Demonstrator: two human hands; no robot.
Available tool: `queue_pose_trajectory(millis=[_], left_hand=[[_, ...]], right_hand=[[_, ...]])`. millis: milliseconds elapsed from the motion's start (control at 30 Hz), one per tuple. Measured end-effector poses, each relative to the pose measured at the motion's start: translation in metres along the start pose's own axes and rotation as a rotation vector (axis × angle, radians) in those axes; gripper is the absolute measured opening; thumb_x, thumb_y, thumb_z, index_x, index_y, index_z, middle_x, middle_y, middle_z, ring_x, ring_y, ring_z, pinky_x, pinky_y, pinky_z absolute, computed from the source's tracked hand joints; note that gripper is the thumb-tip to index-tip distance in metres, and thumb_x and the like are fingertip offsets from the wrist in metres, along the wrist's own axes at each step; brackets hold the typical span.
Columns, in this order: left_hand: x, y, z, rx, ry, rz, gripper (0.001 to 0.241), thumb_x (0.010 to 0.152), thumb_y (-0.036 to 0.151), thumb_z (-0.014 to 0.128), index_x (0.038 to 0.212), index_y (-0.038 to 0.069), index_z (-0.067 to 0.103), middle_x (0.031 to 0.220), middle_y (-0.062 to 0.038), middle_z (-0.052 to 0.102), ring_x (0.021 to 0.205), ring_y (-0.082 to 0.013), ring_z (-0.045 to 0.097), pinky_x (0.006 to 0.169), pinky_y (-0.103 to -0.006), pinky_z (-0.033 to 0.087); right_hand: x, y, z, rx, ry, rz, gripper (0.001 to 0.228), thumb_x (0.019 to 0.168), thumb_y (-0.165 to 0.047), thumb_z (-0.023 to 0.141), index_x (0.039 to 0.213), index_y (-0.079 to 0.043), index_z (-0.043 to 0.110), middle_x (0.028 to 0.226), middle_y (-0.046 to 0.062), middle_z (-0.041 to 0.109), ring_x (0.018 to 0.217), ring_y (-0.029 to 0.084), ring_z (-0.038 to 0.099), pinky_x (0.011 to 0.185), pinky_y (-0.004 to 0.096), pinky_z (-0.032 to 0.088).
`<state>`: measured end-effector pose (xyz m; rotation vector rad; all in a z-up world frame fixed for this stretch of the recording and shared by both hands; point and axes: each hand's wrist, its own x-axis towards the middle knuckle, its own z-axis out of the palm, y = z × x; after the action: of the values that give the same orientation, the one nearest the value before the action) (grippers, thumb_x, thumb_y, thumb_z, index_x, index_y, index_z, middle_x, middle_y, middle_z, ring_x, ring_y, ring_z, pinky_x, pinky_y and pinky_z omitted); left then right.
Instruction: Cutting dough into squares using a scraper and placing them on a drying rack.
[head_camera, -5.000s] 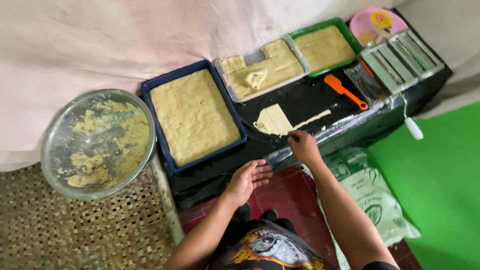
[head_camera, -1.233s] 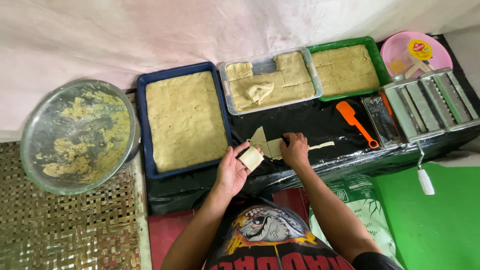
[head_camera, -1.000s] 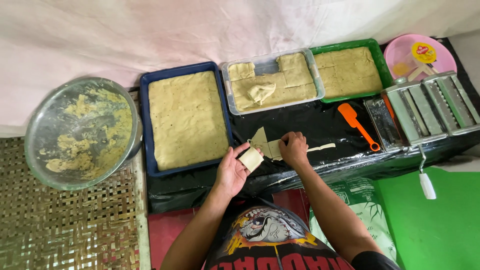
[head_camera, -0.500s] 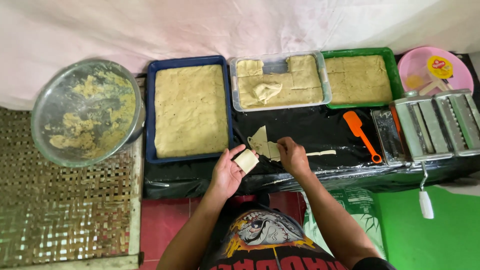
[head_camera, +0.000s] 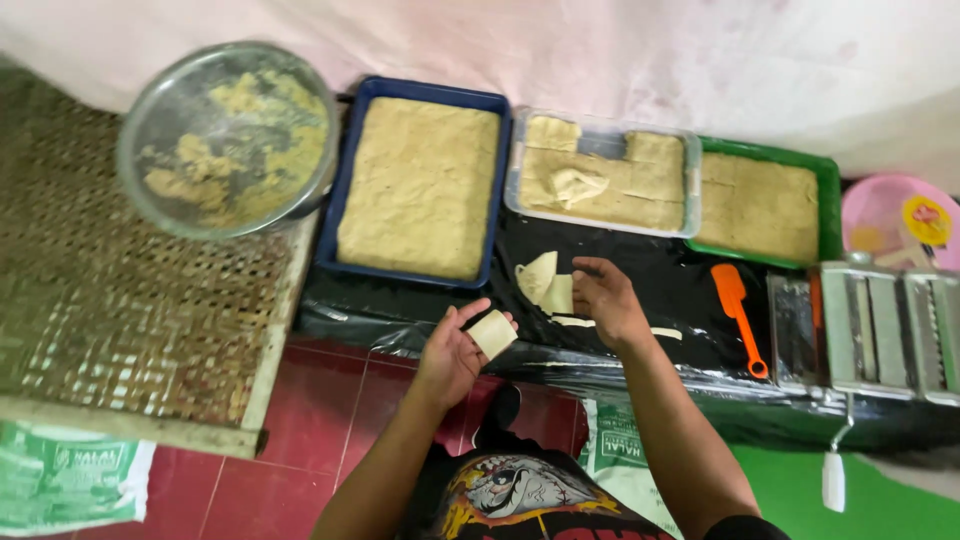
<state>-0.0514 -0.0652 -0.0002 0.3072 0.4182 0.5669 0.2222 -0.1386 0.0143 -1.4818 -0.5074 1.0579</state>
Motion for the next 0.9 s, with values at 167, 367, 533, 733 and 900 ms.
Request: queue_pose_trajectory(millis=[167,367,533,733,900], left_hand=[[-0.057,0.025,-0.014,-0.023,-0.010,0.073,0.064,0.105,0.051,0.039,0.147,0.003,0.044,0.139,-0.029,0.059,0.131,-0.0402,0.059,0.112,-0.0486,0.046],[-0.168,0.071,-0.061,-0.096,-0.034,0.259,0.063,0.106,0.051,0.040,0.147,0.003,0.044,0.139,-0.029,0.060,0.131,-0.0405,0.059,0.114,-0.0479,0.046],[-0.279,0.114,-0.128,-0.090,0.025,0.436,0.061,0.107,0.049,0.038,0.146,0.003,0.046,0.137,-0.030,0.061,0.129,-0.0397,0.061,0.114,-0.0477,0.047],[-0.379,0.155,-0.199,-0.139,0.175,0.562,0.060,0.106,0.049,0.038,0.144,0.003,0.046,0.135,-0.029,0.062,0.127,-0.0385,0.062,0.112,-0.0477,0.048],[-0.428,0.191,-0.228,-0.149,0.278,0.611,0.061,0.105,0.050,0.041,0.144,0.003,0.046,0.135,-0.030,0.062,0.127,-0.0367,0.063,0.110,-0.0457,0.050]], right_hand=[[-0.028,-0.020,0.062,-0.044,-0.176,-0.004,0.039,0.098,-0.014,0.061,0.133,0.001,0.053,0.100,0.014,0.071,0.084,0.019,0.072,0.074,0.034,0.060],[-0.072,-0.001,0.172,-0.186,-0.375,-0.019,0.040,0.099,-0.013,0.064,0.136,-0.001,0.056,0.096,0.006,0.064,0.084,0.013,0.062,0.073,0.030,0.054],[-0.119,0.028,0.300,-0.240,-0.542,0.005,0.038,0.097,-0.013,0.062,0.133,-0.003,0.058,0.096,0.006,0.066,0.083,0.013,0.064,0.073,0.031,0.056],[-0.160,0.066,0.426,-0.320,-0.809,-0.027,0.038,0.097,-0.013,0.063,0.133,-0.002,0.057,0.105,0.008,0.070,0.086,0.013,0.065,0.074,0.029,0.054],[-0.178,0.072,0.507,-0.517,-0.930,-0.069,0.041,0.096,-0.020,0.066,0.134,-0.006,0.060,0.105,0.007,0.071,0.089,0.012,0.066,0.075,0.028,0.056]])
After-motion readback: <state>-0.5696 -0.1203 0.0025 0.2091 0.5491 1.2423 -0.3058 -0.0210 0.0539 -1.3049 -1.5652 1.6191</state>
